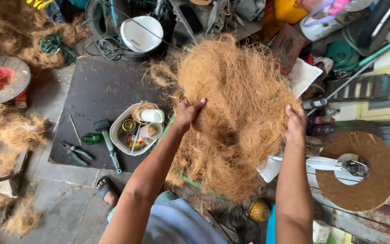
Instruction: The person places a perforated orange bowl into a circular mold, then gathers loose coconut fiber from a green crate. They press and shape the fiber into the bowl, forming a nest-like structure by hand.
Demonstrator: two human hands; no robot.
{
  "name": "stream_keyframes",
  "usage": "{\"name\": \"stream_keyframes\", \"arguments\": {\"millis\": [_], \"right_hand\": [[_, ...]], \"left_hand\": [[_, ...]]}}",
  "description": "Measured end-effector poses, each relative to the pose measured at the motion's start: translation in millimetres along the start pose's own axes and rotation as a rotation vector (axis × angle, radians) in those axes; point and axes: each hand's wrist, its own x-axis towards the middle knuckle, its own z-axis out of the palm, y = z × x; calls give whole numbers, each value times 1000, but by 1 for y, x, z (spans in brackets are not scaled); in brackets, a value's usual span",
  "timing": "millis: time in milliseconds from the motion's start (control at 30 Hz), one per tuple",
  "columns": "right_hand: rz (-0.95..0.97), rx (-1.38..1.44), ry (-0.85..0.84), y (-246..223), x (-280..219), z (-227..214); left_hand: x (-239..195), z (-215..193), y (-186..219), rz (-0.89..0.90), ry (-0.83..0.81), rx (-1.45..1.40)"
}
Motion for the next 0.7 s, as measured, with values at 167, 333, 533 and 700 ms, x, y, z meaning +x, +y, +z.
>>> {"name": "stream_keyframes", "arguments": {"millis": [167, 333, 533, 700], "right_hand": [[-70, -427, 170, 126, 75, -14], [-579, -754, 4, -28, -96, 123], [-444, -1158, -755, 20, -136, 174], [-305, -1320, -752, 60, -123, 179]], "left_hand": [[-27, -2, 44, 41, 48, 137], [-17, -19, 7, -8, 62, 274], [-21, -48, -6, -91, 145, 608], [-46, -63, -9, -123, 250, 750]]}}
